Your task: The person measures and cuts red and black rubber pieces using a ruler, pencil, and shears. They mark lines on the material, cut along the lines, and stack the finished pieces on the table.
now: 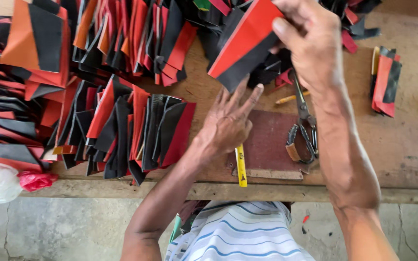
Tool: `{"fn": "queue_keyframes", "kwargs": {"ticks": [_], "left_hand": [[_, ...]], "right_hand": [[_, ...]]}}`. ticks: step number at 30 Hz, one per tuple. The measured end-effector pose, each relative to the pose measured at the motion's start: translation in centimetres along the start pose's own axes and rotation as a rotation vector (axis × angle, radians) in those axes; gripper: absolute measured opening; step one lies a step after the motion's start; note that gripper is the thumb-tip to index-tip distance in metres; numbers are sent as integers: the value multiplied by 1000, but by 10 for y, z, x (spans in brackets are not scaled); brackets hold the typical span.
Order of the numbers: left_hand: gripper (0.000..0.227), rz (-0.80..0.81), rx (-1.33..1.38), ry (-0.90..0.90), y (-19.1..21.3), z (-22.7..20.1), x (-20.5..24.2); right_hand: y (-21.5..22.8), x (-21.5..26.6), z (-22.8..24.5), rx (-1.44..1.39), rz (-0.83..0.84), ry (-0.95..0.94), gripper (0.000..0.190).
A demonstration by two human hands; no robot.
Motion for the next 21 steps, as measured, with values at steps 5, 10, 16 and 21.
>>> {"fn": "queue_keyframes", "kwargs": {"ticks": [5,10,16,21], "left_hand": [[75,-114,-26,-46,12,11,0],[80,-176,-4,-30,25,19,1],[63,-249,-61,-57,40,11,-2],[35,-269,38,1,50,-11,0]], "right_hand": [[33,62,3,-90,-67,-100,32],[26,156,-7,-83,-27,-530,48],[17,214,4,993,15,-113,67],[31,224,-12,963,-30,-196,64]]}}
Point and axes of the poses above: each hand's wrist, its own x-axis away from the middle knuckle, its own y-axis out of the back of the hand, z = x × y, the point moved 5 cm from there along -x, towards the middle knuckle, and after that the axes turned 13 degrees about x, right-handed, at the moved point
